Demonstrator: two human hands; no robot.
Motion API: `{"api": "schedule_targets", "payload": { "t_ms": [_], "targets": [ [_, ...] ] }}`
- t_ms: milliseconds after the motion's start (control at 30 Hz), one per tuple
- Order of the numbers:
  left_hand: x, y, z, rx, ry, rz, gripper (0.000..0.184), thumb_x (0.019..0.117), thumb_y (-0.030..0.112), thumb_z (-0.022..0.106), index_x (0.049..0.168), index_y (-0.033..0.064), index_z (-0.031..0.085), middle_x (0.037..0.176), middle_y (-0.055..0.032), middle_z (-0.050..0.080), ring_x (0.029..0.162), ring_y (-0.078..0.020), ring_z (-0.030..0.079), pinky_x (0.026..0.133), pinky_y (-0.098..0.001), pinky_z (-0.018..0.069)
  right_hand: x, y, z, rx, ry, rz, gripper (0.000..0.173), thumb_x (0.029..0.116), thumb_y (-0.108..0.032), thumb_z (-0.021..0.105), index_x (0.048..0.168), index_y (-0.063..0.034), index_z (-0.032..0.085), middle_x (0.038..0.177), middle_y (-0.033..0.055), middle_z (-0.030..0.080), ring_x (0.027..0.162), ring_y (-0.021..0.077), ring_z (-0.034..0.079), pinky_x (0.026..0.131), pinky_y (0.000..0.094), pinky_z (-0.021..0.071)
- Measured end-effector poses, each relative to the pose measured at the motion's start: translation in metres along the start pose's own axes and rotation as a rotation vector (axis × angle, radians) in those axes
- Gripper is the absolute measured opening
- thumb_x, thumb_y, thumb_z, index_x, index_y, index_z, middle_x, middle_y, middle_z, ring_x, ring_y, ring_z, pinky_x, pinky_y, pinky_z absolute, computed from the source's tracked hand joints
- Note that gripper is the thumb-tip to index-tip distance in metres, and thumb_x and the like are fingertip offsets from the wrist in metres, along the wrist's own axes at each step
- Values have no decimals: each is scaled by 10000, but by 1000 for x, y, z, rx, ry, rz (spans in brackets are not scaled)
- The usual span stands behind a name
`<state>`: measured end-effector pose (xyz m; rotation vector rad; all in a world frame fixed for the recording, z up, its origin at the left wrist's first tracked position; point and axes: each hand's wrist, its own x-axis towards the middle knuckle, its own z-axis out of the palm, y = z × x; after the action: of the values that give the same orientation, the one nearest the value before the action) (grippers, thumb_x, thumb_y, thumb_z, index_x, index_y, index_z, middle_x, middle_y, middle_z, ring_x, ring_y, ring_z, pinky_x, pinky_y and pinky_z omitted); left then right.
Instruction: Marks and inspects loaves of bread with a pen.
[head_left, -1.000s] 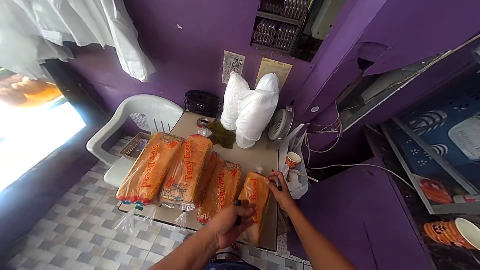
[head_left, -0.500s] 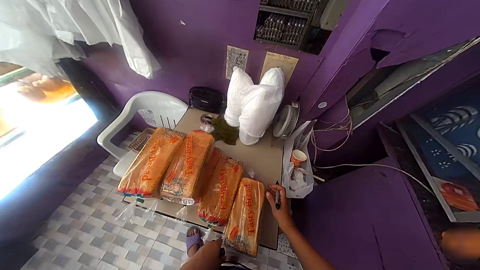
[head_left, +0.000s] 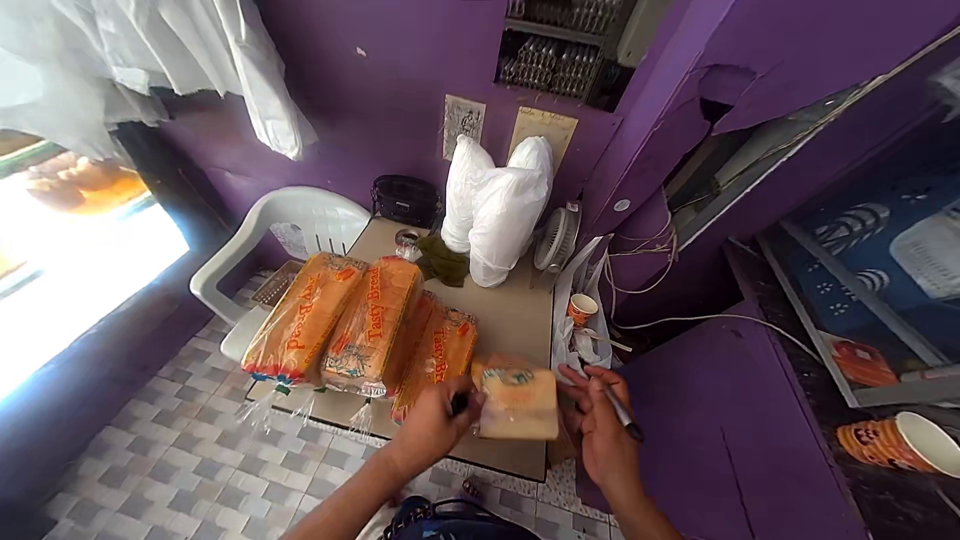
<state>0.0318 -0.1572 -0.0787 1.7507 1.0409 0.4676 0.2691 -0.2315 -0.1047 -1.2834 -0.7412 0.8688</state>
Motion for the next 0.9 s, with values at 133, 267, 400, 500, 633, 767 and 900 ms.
{"api": "schedule_targets", "payload": {
  "t_ms": [133,267,400,500,633,767,900],
  "targets": [
    [20,5,-9,-112,37,-128,248,1043,211,557,1063,-25,629,863,-58,665,762,-92,672,774,-284,582,22,-35,9,121,14,-251,424,1068,-473,413,1215,-128,610,1013,-14,727,918,141,714,854,337,599],
    [19,-2,-11,-139,32,-166,244,1045,216,565,1093,-18,613,884,-52,665,768,-90,681,785,-282,592,21,-42,37,186,-239,-250,381,987,-567,557,1051,-243,746,1003,-52,723,876,102,700,829,326,598],
    [10,-7,-5,-122,37,-127,274,1031,238,580,1089,-27,621,875,-63,653,769,-99,664,780,-287,575,25,-31,54,134,-388,-127,172,950,-184,670,1107,-119,697,972,18,738,871,128,719,862,323,599],
    [6,-11,-3,-121,56,-132,277,1035,242,571,1077,-27,624,870,-66,648,775,-104,652,782,-293,561,30,-15,54,-8,-345,-156,130,935,-89,626,1058,-107,665,866,-29,706,785,61,681,777,255,582],
    [2,-14,-2,-140,63,-147,285,1039,255,558,1068,-20,630,867,-67,640,777,-112,643,782,-303,549,31,-8,57,-87,-294,-240,110,977,-108,542,897,-153,603,715,-95,622,617,-7,583,616,175,515],
    [-2,-18,-1,-148,69,-150,290,1037,266,551,1068,-11,631,867,-60,637,776,-112,634,776,-309,539,29,-10,63,-143,-303,-232,92,958,-96,546,892,-135,597,682,-80,618,591,15,596,604,199,537],
    [-4,-20,0,-164,88,-139,289,1043,257,545,1075,-15,638,879,-70,653,783,-113,648,787,-308,550,30,-5,65,-197,-340,-279,68,968,-127,575,915,-124,618,715,-66,626,617,25,613,621,203,554]
  ]
}}
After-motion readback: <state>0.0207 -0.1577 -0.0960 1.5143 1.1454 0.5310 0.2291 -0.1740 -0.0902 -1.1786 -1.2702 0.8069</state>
